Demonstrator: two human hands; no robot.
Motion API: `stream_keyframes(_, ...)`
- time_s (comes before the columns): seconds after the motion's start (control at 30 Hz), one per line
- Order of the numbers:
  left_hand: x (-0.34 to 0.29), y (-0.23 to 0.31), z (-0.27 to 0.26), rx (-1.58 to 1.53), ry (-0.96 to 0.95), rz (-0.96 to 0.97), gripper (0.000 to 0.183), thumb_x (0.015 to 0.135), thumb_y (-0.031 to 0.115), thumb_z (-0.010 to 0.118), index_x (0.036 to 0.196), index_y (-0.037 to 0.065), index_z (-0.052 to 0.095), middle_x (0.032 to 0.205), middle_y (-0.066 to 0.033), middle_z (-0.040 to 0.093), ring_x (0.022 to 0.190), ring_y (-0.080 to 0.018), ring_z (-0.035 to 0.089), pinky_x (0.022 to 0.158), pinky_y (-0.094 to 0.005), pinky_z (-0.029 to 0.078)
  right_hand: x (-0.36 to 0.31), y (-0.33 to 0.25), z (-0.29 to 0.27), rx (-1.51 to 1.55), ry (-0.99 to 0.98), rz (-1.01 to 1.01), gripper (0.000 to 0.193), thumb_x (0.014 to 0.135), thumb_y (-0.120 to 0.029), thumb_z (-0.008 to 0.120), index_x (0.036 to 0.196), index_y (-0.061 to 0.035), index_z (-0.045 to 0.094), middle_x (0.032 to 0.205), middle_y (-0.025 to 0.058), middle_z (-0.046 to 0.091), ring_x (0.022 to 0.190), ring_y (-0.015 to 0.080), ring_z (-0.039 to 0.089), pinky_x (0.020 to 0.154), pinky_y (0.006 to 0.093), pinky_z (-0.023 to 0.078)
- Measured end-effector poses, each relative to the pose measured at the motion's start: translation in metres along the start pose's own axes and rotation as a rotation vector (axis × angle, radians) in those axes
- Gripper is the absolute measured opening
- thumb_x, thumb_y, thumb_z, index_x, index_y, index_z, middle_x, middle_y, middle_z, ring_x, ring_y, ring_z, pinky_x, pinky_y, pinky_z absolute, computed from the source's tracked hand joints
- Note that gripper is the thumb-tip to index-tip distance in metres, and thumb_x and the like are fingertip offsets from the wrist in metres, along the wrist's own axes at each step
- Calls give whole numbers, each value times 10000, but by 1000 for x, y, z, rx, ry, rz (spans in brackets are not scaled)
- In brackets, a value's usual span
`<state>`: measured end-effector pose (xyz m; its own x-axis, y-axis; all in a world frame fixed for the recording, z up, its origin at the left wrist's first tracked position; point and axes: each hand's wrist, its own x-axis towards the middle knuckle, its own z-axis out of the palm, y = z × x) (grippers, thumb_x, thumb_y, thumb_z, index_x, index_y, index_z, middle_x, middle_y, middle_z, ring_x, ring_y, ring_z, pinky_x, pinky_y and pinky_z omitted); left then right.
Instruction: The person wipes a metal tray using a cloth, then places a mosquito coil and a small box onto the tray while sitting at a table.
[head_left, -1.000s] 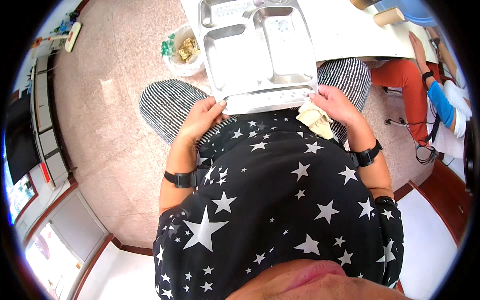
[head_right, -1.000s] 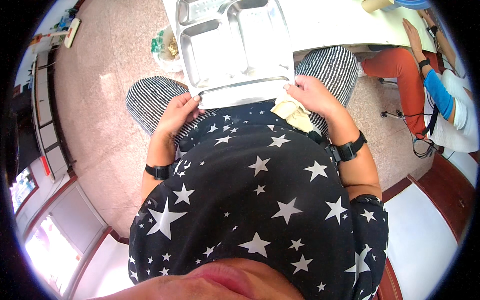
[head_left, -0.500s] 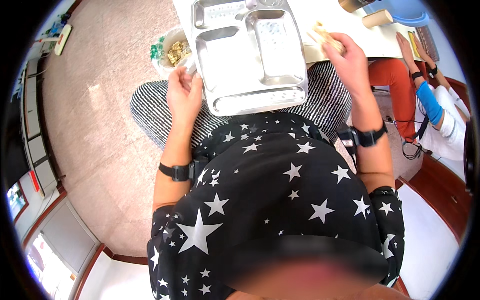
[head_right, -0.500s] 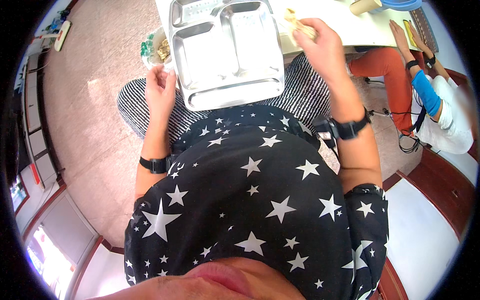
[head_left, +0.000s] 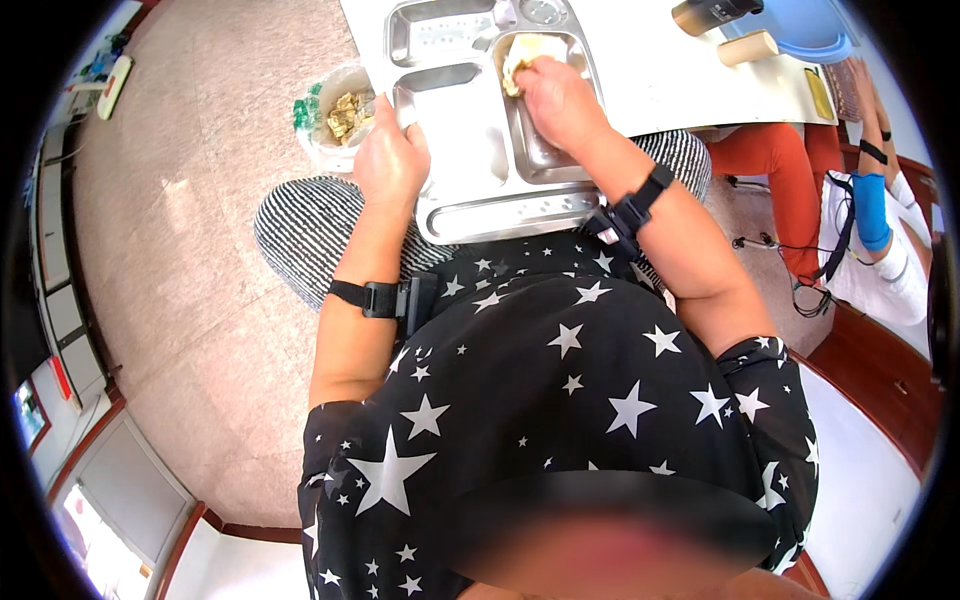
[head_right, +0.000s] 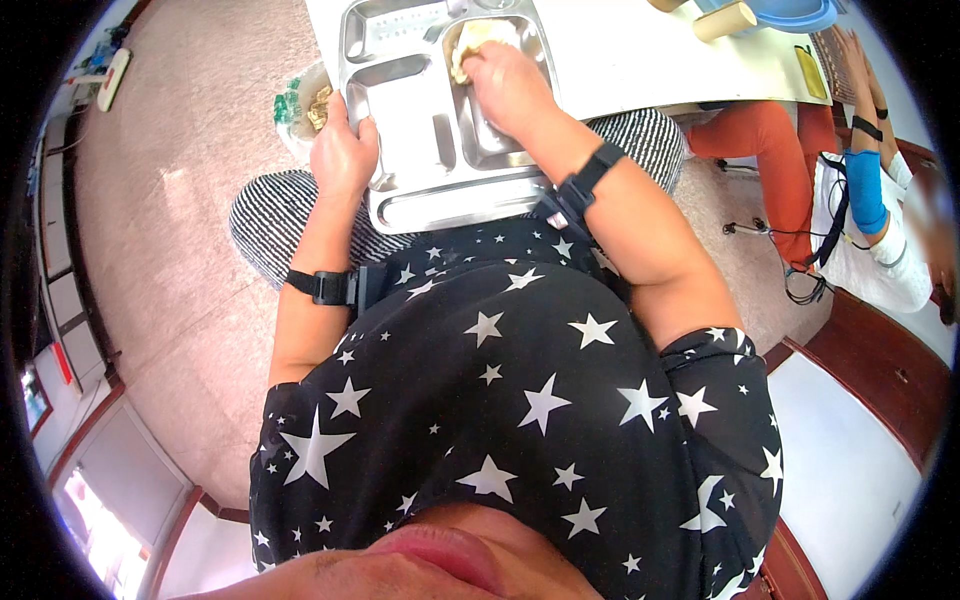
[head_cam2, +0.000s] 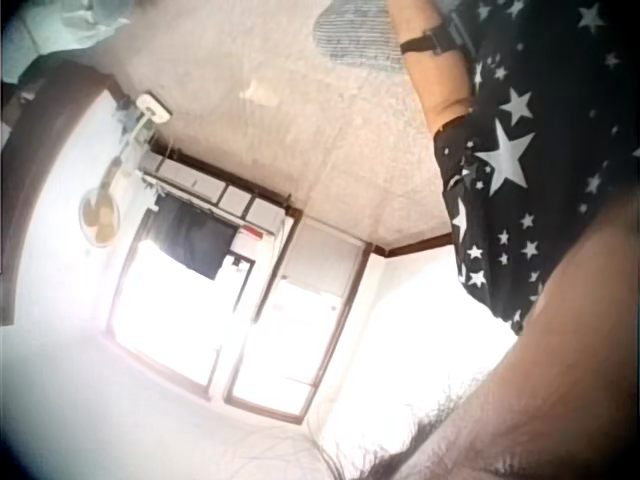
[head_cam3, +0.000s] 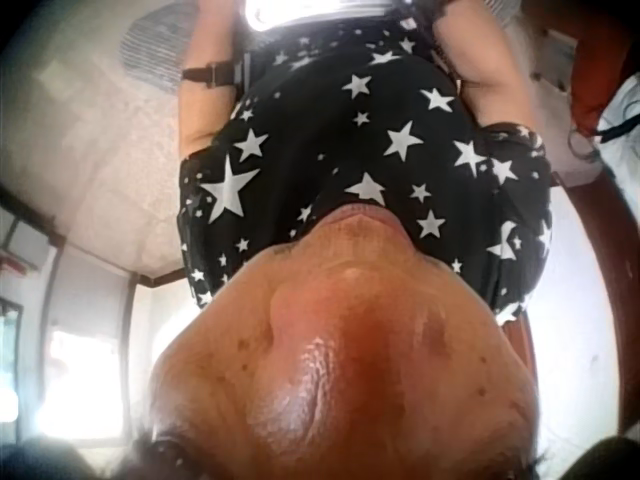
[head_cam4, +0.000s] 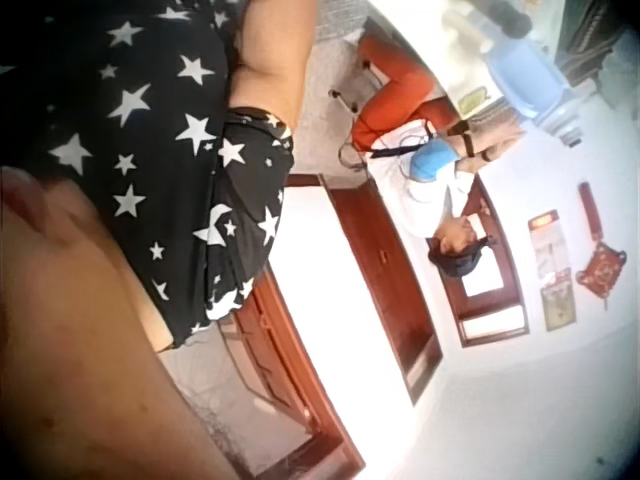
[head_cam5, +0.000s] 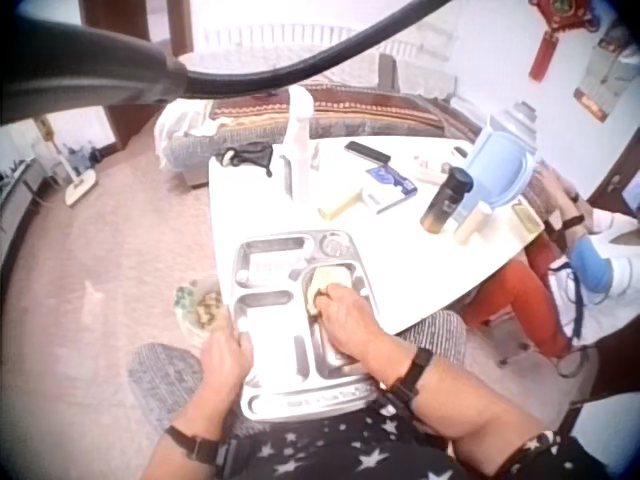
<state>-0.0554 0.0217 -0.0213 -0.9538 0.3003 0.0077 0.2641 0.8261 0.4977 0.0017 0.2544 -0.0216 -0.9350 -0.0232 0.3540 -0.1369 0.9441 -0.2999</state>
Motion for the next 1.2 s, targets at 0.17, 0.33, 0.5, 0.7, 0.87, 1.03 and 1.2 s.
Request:
stream_keyframes(0.17,0,1,1,27,-19,-5,613,852,215,561,1373,-40,363,822,-246,673,764,-407,662,695,-501,512,-34,-19,-42,135,-229,24,169,773,-42,591,934,-38,643,869,158,605,818,360,612,711,430,512)
stream_keyframes(0.33,0,1,-1,16,-21,7,616,851,210,562,1379,-35,361,808,-251,670,759,-413,661,691,-504,512,-13,19,-59,36,183,209,239,799,-41,590,1029,-33,653,888,154,616,847,342,610,741,418,509)
stream_keyframes(0.5,1,-2,-1,-4,-12,20,616,847,204,565,1387,-15,364,795,-256,664,743,-422,654,681,-510,509,38,64,-37,-155,185,180,237,799,-57,596,1024,-48,668,925,143,618,887,331,611,774,409,520)
stream_keyframes(0.7,0,0,-1,17,-17,27,614,843,199,573,1368,-50,372,766,-243,661,722,-408,652,645,-496,509,58,54,-7,-484,-3,229,259,811,-85,554,1020,-142,696,1067,105,600,1021,304,557,829,399,519)
stream_keyframes(0.87,-3,0,4,33,10,57,612,843,196,579,1358,-63,375,741,-238,656,679,-408,646,618,-491,507,65,54,-7,-275,-18,196,293,832,-80,536,1072,-154,687,1083,77,601,1046,292,547,891,398,488)
stream_keyframes(1.03,-3,0,5,26,17,31,606,844,189,581,1356,-63,378,737,-234,656,680,-409,646,619,-495,506,47,68,-39,-296,-138,92,304,844,-59,542,1093,-159,684,1036,64,606,1016,287,559,858,383,502)
stream_keyframes(1.2,3,-9,4,-15,-2,85,612,840,196,583,1361,-55,383,765,-246,659,710,-420,649,640,-497,511,61,67,-28,-425,-55,185,272,801,-80,582,1021,-190,698,992,64,627,990,265,584,831,381,518)
